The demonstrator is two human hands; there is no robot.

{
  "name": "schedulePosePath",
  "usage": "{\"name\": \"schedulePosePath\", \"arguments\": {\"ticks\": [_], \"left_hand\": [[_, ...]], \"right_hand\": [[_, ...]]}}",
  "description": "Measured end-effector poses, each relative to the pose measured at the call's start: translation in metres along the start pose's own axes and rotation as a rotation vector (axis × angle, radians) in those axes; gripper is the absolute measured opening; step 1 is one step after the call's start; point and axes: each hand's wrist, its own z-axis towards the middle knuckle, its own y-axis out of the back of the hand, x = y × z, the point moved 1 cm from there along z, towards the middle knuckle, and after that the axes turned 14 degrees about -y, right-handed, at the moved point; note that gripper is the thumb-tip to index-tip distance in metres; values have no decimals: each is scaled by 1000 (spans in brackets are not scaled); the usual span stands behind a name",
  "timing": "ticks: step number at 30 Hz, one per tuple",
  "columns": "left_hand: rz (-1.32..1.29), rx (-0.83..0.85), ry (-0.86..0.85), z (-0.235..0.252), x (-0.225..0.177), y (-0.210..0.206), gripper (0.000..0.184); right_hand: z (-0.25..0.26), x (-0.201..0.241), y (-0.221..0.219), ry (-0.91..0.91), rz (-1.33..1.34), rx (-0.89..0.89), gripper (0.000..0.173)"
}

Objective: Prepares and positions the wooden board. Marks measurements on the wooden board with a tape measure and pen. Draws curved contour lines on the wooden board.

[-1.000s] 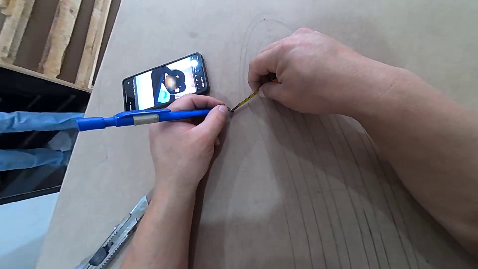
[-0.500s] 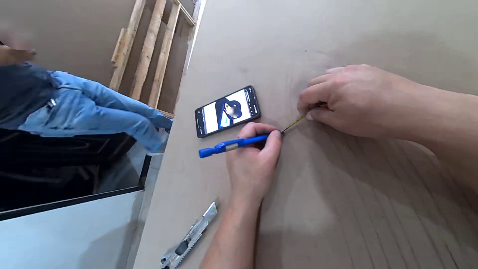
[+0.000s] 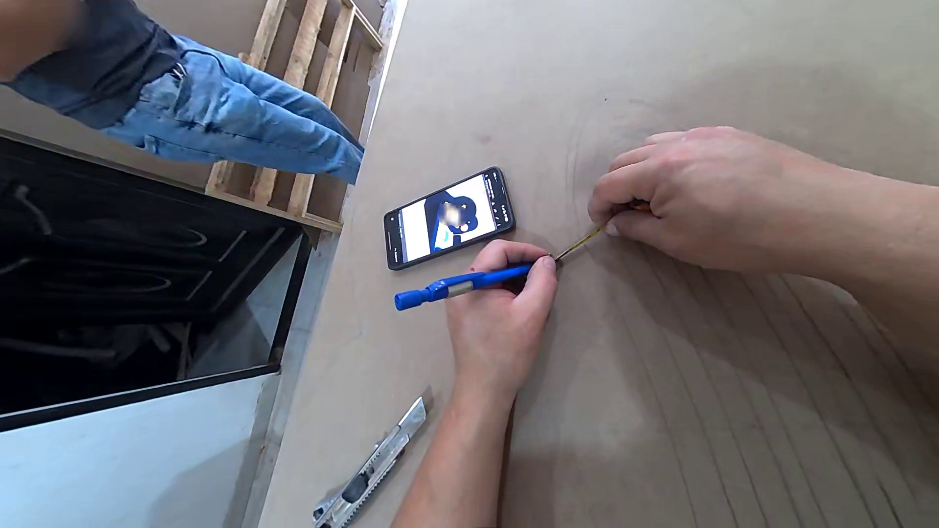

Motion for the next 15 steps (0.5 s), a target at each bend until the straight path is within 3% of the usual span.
{"name": "schedulePosePath", "arguments": {"ticks": [15], "left_hand": [[53,-8,-18,0,3,0,3]], "right_hand": [[12,-11,-6,38,-9,3,10]]}}
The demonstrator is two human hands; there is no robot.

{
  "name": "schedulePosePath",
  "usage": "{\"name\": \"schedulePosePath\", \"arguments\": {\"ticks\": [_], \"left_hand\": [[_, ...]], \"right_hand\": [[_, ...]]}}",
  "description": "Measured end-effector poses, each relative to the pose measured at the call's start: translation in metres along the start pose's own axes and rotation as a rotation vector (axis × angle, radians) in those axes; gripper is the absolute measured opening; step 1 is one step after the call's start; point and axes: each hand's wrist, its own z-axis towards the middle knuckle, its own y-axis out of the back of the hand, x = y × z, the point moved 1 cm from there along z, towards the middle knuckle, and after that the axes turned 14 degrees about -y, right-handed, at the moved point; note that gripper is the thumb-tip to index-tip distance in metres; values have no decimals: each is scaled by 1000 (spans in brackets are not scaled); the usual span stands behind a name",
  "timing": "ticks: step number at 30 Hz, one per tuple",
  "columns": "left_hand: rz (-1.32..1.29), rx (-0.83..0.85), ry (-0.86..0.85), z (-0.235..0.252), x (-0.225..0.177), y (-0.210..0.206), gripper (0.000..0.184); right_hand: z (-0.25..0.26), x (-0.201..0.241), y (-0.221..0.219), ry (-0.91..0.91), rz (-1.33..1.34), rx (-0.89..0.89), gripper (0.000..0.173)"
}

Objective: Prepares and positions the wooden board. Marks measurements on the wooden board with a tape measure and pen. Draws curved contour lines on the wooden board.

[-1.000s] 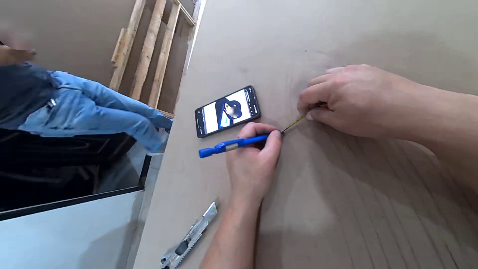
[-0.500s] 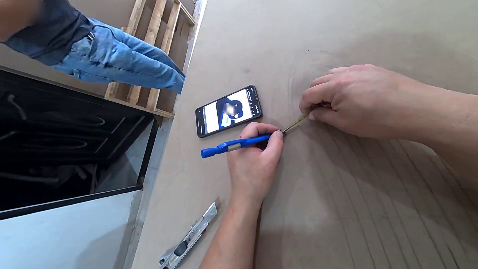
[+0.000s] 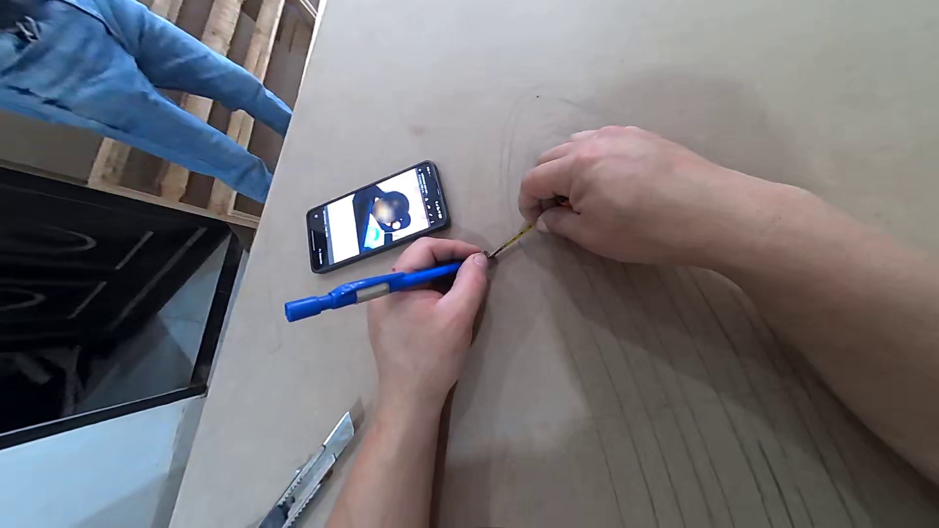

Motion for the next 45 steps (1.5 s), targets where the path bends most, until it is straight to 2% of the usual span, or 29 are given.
{"name": "schedulePosePath", "arguments": {"ticks": [6,15,31,34,36,37,39,41,43,45], "left_hand": [[13,18,8,0,1,1,4],[-139,-50,24,4,6,1,8],[-82,-7,4,0,-1,1,7],[-89,-4,-15,-1,0,2,6],[-101,12,-38,-2,1,5,7],[-121,19,-53,-3,3,5,8],[-186,0,-103,-3,7,4,9],[-231,-7,-123,-2,10,5,10],[-250,-7,-132,-2,11,4,11],[-259,-10,-141,-3,11,4,12]], "right_hand": [[0,1,0,6,2,-1,11],[0,1,0,4,6,3,12],[1,-5,-6,49,3,-65,11],[-9,11,9,-54,-1,13,11],[-20,35,42,-267,168,182,14],[-16,23,47,-283,367,176,11],[6,-39,20,-62,896,-41,5],[19,-71,8,-56,1372,-139,10],[20,-81,12,-181,1580,-260,11],[21,-84,13,-242,1600,-342,13]]}}
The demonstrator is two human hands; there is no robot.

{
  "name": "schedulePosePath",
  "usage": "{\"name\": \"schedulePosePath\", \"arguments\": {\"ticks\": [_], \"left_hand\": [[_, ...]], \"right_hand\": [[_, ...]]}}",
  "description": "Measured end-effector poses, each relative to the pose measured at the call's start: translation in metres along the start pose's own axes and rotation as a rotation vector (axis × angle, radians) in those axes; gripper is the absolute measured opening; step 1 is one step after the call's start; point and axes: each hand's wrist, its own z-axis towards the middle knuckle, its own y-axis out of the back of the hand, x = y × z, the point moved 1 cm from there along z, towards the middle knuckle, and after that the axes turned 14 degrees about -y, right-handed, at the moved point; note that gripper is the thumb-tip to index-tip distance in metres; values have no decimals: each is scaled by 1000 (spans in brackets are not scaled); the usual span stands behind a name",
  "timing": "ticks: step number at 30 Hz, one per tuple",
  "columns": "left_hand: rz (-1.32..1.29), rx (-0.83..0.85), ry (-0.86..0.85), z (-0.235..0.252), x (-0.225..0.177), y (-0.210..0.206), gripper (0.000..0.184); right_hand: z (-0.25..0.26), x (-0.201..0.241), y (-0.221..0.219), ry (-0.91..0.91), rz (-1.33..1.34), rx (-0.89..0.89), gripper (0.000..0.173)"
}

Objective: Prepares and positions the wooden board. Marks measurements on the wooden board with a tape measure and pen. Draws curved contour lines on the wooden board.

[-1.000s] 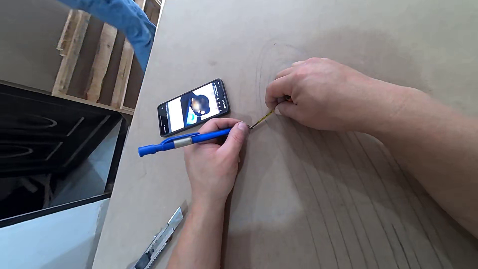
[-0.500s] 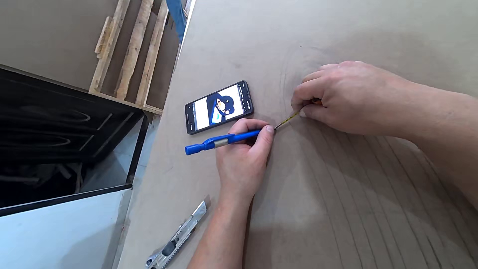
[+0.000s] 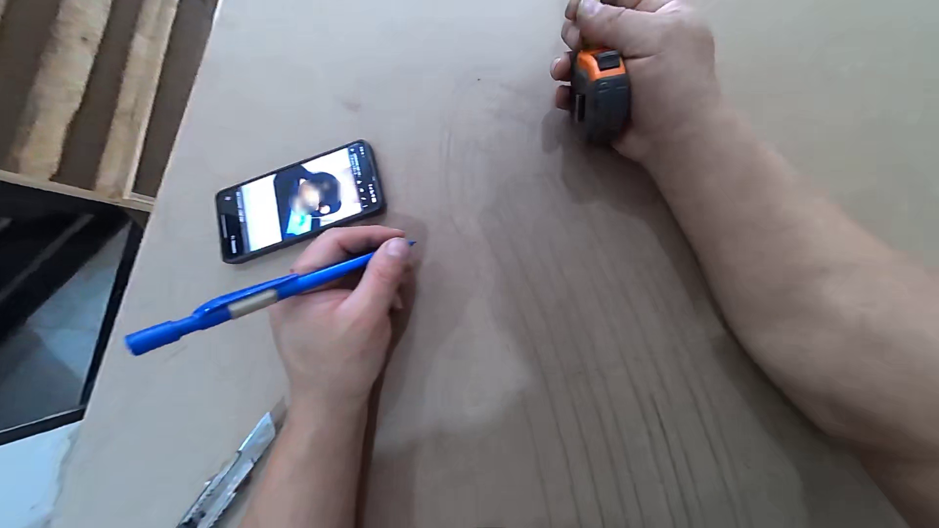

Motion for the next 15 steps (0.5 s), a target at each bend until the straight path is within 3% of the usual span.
{"name": "schedulePosePath", "arguments": {"ticks": [9,15], "left_hand": [[45,71,-160,-3,-3,-3,18],[-146,164,-195,-8,2,3,47]], "right_hand": [[2,-2,2,59,24,68,26],[2,-2,3,51,106,75,32]]}}
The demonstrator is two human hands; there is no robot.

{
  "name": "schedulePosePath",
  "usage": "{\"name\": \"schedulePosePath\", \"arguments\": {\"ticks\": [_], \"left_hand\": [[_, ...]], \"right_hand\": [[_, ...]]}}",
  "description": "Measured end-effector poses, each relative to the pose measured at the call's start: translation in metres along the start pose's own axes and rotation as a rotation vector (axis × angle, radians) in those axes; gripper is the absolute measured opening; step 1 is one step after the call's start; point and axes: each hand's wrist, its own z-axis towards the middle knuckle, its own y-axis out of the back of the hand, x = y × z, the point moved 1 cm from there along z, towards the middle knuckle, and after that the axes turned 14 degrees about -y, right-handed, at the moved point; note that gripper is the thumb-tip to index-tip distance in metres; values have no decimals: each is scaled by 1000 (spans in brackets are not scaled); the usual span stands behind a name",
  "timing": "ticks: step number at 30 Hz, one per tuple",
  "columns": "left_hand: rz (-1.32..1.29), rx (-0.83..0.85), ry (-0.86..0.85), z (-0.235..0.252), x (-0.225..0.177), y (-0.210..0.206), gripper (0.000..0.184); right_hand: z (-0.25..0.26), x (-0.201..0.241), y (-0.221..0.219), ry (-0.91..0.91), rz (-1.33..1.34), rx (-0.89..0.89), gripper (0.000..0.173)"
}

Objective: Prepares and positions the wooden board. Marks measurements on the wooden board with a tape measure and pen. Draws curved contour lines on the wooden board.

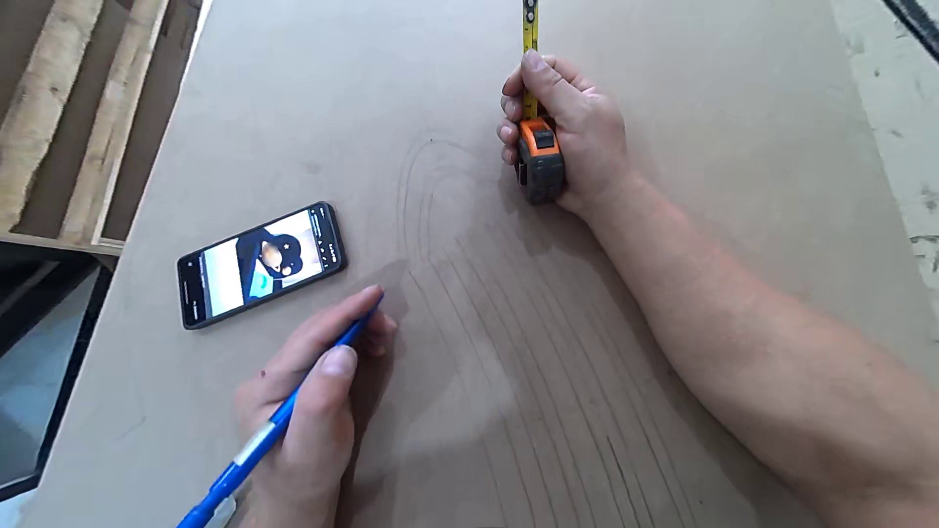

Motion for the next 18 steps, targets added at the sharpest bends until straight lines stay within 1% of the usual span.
{"name": "schedulePosePath", "arguments": {"ticks": [2,5,8,11,14,18], "left_hand": [[25,-14,-1,-1,2,-1,45],[44,-38,22,-2,0,-4,36],[16,-82,54,0,-6,-6,25],[49,-107,68,-5,-13,-14,17],[50,-87,44,-9,-21,-16,14],[-14,-77,10,-13,-22,-20,14]], "right_hand": [[2,1,3,0,34,17,36],[2,0,7,-18,53,26,40],[4,0,4,-13,41,19,40],[-1,0,5,-23,-19,2,39],[-4,-1,3,-14,-91,17,37],[-4,-3,6,5,-108,35,40]]}}
